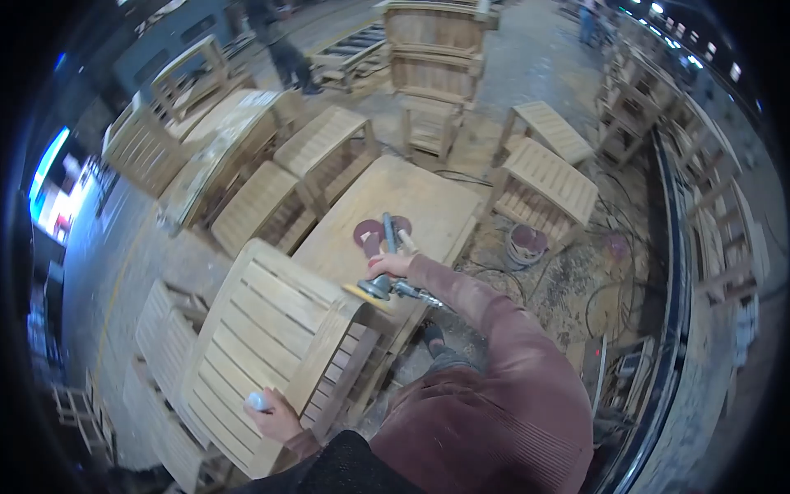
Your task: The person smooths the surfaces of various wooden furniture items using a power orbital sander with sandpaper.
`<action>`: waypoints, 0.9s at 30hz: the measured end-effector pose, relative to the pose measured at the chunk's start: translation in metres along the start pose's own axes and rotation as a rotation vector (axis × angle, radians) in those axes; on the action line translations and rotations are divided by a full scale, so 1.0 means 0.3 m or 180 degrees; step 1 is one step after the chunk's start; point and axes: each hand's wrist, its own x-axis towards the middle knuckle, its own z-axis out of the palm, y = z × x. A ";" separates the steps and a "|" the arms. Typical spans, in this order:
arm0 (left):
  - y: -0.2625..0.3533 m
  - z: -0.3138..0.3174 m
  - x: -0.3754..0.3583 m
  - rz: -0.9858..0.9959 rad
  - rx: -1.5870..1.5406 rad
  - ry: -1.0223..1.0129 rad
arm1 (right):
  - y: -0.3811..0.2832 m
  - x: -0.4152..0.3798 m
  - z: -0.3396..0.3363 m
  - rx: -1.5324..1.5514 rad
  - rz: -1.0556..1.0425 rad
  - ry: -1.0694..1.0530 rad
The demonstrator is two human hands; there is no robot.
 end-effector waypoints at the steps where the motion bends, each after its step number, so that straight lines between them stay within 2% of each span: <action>1: -0.005 -0.005 -0.010 0.0110 -0.0045 -0.0067 | -0.003 -0.024 0.009 0.0059 -0.0045 0.0114; 3: -0.005 0.001 -0.015 0.0313 0.0068 0.0229 | -0.078 -0.060 0.034 -0.0554 0.0353 0.0081; 4: -0.006 0.005 -0.011 0.0368 0.0038 0.0217 | -0.102 -0.061 0.034 -0.0529 0.0320 0.0129; 6: -0.015 0.005 -0.016 0.0209 0.0215 0.0230 | -0.167 -0.086 0.049 -0.1022 -0.0366 0.0265; 7: -0.023 0.008 -0.015 0.0191 0.0228 0.0203 | -0.212 -0.121 0.066 -0.1008 -0.0348 0.0297; 9: -0.001 -0.004 -0.023 0.0110 0.0266 0.0071 | -0.400 -0.257 0.151 -0.2344 -0.0714 0.0453; 12: -0.003 -0.003 -0.014 0.0098 0.0316 0.0087 | -0.411 -0.295 0.200 -0.2257 -0.0809 0.0516; 13: -0.010 -0.003 -0.019 0.0156 0.0342 0.0149 | -0.340 -0.248 0.166 -0.1977 -0.1187 0.0576; 14: -0.003 -0.010 -0.022 0.0145 0.0335 0.0160 | -0.281 -0.208 0.127 -0.1990 -0.1194 0.0568; 16: 0.018 -0.023 -0.021 -0.0068 0.0371 -0.0043 | -0.186 -0.139 0.056 -0.0830 -0.0564 0.0145; 20: 0.009 -0.024 -0.018 -0.0048 0.0238 -0.0042 | -0.062 -0.058 0.017 -0.0441 -0.0208 0.0076; 21: -0.002 -0.010 -0.021 -0.0013 0.0187 0.0045 | -0.116 -0.081 0.041 -0.0870 -0.0394 0.0441; 23: -0.018 -0.013 -0.026 0.0016 0.0195 0.0075 | -0.294 -0.162 0.110 -0.2138 -0.0595 0.0740; 25: -0.010 -0.014 -0.021 -0.0072 0.0300 -0.0056 | -0.512 -0.293 0.252 -0.2925 -0.0754 0.0567; 27: -0.022 -0.023 -0.021 -0.0094 0.0310 -0.0086 | -0.520 -0.271 0.387 -0.3507 -0.1236 0.0423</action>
